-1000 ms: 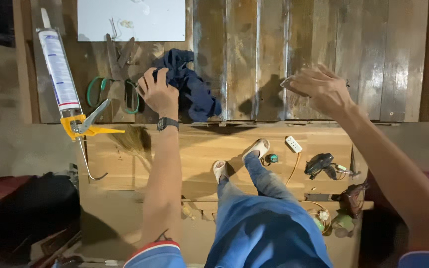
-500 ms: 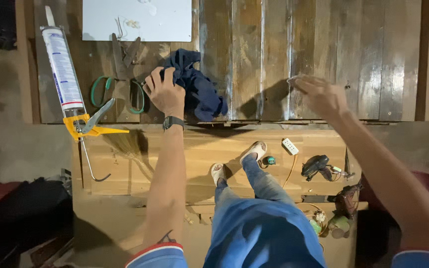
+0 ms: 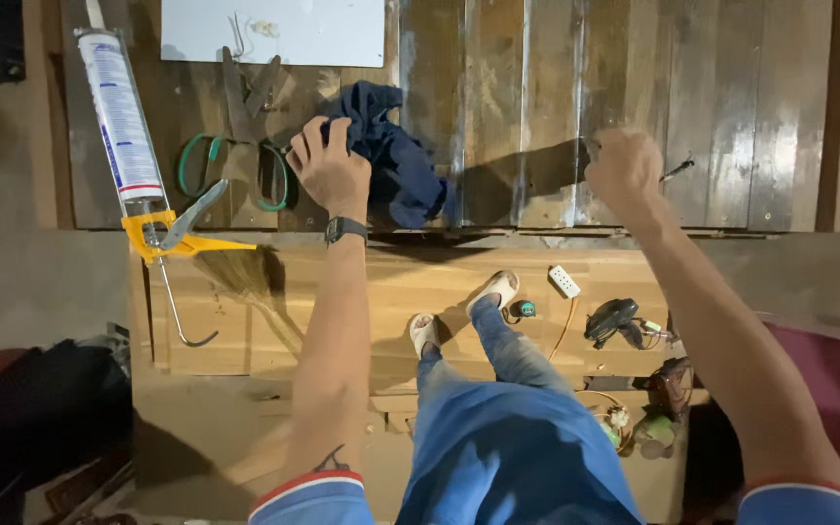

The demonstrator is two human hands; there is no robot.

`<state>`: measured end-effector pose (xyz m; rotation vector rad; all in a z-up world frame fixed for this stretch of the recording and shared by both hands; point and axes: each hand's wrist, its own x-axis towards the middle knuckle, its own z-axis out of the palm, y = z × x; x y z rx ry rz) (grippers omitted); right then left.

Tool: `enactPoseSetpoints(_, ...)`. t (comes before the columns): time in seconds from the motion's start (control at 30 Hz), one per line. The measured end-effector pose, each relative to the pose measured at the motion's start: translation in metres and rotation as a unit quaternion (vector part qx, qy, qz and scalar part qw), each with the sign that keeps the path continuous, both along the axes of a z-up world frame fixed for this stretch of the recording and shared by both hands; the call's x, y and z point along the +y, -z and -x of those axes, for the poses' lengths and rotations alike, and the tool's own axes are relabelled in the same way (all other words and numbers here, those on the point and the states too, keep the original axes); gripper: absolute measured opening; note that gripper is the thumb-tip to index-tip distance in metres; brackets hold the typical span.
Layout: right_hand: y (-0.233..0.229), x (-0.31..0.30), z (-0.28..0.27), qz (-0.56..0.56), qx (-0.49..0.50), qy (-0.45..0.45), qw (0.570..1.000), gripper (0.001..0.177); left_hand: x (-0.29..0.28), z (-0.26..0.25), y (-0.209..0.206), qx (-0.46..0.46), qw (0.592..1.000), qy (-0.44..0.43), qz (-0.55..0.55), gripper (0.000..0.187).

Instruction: The person applies a white adhesive to a wooden surface using a putty knife, spreading it across the wood. They repeatedly wipe the surface with a blue cloth while continuing to spread the adhesive.

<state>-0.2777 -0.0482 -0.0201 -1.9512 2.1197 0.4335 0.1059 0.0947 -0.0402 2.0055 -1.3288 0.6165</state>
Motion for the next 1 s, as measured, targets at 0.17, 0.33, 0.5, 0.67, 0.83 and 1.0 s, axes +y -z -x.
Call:
enactPoseSetpoints(0.17,-0.014,0.021,0.000,0.036,0.075,-0.195,0.977,0.016,0.001,-0.002,0.002,0.006,1.000,0.009,0.007,0.039)
enactPoseSetpoints(0.33,-0.023,0.004,0.000,0.022,-0.092,-0.102,0.990,0.023,0.003,-0.002,-0.007,0.013,1.000,0.007,0.005,0.037)
enactPoseSetpoints(0.5,-0.123,0.078,-0.052,-0.080,-0.050,-0.086,0.992,0.033,0.002,-0.004,0.003,0.028,0.999,0.029,0.006,0.041)
enactPoseSetpoints(0.67,-0.023,0.038,-0.028,0.016,0.144,-0.299,0.943,0.019,0.001,-0.005,0.004,0.024,0.999,0.022,-0.013,0.041)
enactPoseSetpoints(0.83,-0.029,0.029,-0.039,-0.014,0.031,-0.187,0.982,0.018,0.004,-0.003,-0.001,0.031,0.999,0.024,-0.010,0.040)
enactPoseSetpoints(1.0,-0.075,0.049,-0.068,-0.094,0.131,-0.233,0.959,0.015,0.002,-0.004,0.004,0.035,0.999,0.027,-0.003,0.039)
